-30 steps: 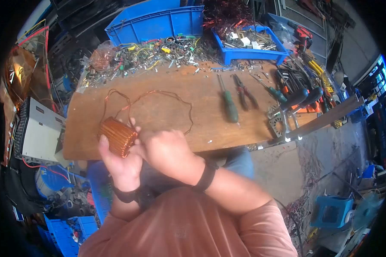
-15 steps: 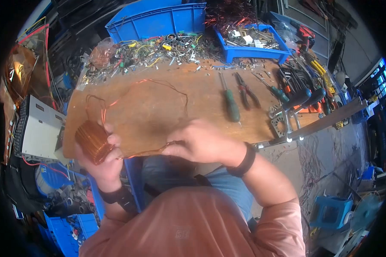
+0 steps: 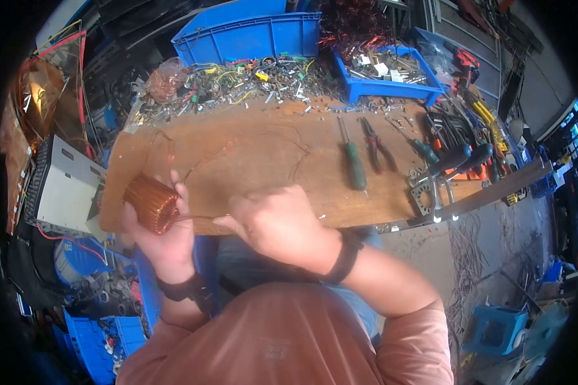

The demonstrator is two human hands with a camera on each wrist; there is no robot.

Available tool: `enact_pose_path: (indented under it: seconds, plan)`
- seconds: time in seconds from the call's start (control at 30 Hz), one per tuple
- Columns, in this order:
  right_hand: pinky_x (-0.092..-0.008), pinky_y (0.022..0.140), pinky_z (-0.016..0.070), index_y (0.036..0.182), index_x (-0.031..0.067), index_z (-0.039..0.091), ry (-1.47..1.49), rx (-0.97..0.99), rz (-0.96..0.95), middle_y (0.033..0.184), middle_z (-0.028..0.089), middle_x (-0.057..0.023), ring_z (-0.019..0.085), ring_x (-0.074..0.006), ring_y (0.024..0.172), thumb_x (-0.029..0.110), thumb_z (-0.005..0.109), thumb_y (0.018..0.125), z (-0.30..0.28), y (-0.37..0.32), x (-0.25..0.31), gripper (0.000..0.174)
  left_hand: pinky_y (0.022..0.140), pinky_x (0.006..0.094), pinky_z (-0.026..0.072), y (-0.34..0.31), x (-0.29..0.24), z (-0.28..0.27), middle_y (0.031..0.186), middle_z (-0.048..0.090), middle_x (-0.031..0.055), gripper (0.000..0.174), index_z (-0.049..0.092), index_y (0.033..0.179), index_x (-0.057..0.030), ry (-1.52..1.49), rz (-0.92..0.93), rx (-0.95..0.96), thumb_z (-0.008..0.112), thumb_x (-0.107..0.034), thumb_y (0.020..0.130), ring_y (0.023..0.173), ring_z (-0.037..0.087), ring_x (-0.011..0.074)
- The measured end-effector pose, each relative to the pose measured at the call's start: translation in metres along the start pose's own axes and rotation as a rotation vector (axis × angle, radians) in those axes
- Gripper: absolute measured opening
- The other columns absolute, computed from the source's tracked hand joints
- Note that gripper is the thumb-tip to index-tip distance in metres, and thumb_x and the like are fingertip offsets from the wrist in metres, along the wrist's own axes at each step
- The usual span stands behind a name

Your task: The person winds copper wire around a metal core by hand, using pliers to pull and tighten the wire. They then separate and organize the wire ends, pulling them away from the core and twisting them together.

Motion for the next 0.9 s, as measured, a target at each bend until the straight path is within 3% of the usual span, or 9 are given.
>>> enact_pose_path:
  seconds: [0.13, 0.2, 0.3, 0.43, 0.57, 0.63, 0.7, 0.9]
  plan:
    - [-0.0374, 0.045, 0.0424, 0.064, 0.0103, 0.053, -0.014, -0.046, -0.034, 0.053, 0.05, -0.0058, 0.055, -0.0256, 0.049, 0.03, 0.07, 0.079, 0.021, 0.011, 0.01, 0.03, 0.085, 0.0456, 0.0554, -0.002, 0.017, 0.002, 0.125, 0.05, 0.0269, 0.061, 0.049, 0.123, -0.0006, 0.077, -0.012, -0.046, 0.063, -0.044, 0.083, 0.108, 0.056, 0.0431]
    - [-0.038, 0.045, 0.0432, 0.067, 0.0098, 0.054, -0.019, -0.065, -0.052, 0.055, 0.052, -0.0058, 0.056, -0.026, 0.05, 0.03, 0.068, 0.08, 0.027, 0.013, 0.011, 0.028, 0.083, 0.0442, 0.0548, -0.002, 0.021, 0.003, 0.124, 0.052, 0.0256, 0.06, 0.049, 0.123, -0.0017, 0.117, 0.024, -0.089, 0.062, -0.046, 0.084, 0.105, 0.057, 0.0421]
    - [-0.0383, 0.047, 0.0458, 0.072, 0.0078, 0.057, -0.017, -0.098, -0.056, 0.056, 0.056, -0.007, 0.058, -0.025, 0.051, 0.019, 0.062, 0.077, 0.029, 0.016, 0.011, 0.013, 0.075, 0.0416, 0.0532, -0.002, 0.018, 0.002, 0.121, 0.054, 0.0226, 0.06, 0.05, 0.123, -0.0037, 0.175, 0.072, -0.111, 0.059, -0.048, 0.084, 0.1, 0.059, 0.0395]
    - [-0.0385, 0.048, 0.0447, 0.071, 0.0083, 0.053, -0.016, -0.094, -0.057, 0.058, 0.053, -0.0072, 0.056, -0.0269, 0.05, 0.029, 0.068, 0.079, 0.041, 0.015, 0.009, 0.027, 0.066, 0.0385, 0.0491, -0.004, 0.019, 0.003, 0.116, 0.058, 0.0177, 0.061, 0.049, 0.123, -0.0053, 0.261, 0.111, -0.177, 0.057, -0.052, 0.084, 0.093, 0.06, 0.0354]
    - [-0.0398, 0.052, 0.0459, 0.073, 0.007, 0.053, 0.083, -0.072, -0.099, 0.06, 0.055, -0.0096, 0.058, -0.0285, 0.055, 0.031, 0.065, 0.082, 0.041, 0.014, 0.016, 0.028, 0.066, 0.0378, 0.0489, -0.005, 0.012, 0.011, 0.114, 0.057, 0.0139, 0.061, 0.048, 0.125, -0.0088, 0.14, -0.004, -0.004, 0.065, -0.047, 0.081, 0.095, 0.056, 0.0367]
    - [-0.0419, 0.056, 0.047, 0.074, 0.0067, 0.054, 0.149, -0.039, -0.113, 0.061, 0.057, -0.0114, 0.06, -0.0303, 0.059, 0.033, 0.061, 0.084, 0.038, 0.013, 0.018, 0.029, 0.062, 0.0348, 0.0487, -0.003, 0.001, 0.012, 0.12, 0.052, 0.0132, 0.064, 0.046, 0.128, -0.01, 0.091, -0.058, 0.07, 0.068, -0.045, 0.08, 0.099, 0.051, 0.0353]
    - [-0.0425, 0.058, 0.0469, 0.075, 0.0056, 0.056, 0.131, 0.087, -0.115, 0.063, 0.058, -0.0121, 0.06, -0.0312, 0.061, 0.035, 0.062, 0.083, 0.03, 0.013, 0.016, 0.031, 0.06, 0.0325, 0.0485, -0.001, -0.008, 0.018, 0.123, 0.049, 0.013, 0.066, 0.044, 0.13, -0.0095, -0.005, -0.131, 0.143, 0.068, -0.045, 0.08, 0.1, 0.05, 0.0343]
    - [-0.044, 0.069, 0.0463, 0.074, 0.0061, 0.059, 0.187, 0.246, -0.214, 0.065, 0.055, -0.0097, 0.058, -0.0324, 0.069, 0.035, 0.068, 0.08, 0.011, 0.003, -0.004, 0.031, 0.058, 0.0291, 0.0502, -0.005, -0.021, 0.007, 0.123, 0.043, 0.0131, 0.069, 0.039, 0.132, -0.008, -0.037, -0.165, 0.188, 0.07, -0.042, 0.081, 0.101, 0.047, 0.0335]
Point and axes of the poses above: each hand's wrist, its own y-axis towards the middle knuckle, its own z-axis out of the palm, x = y × z, the point moved 5 cm from there along y, towards the middle knuckle
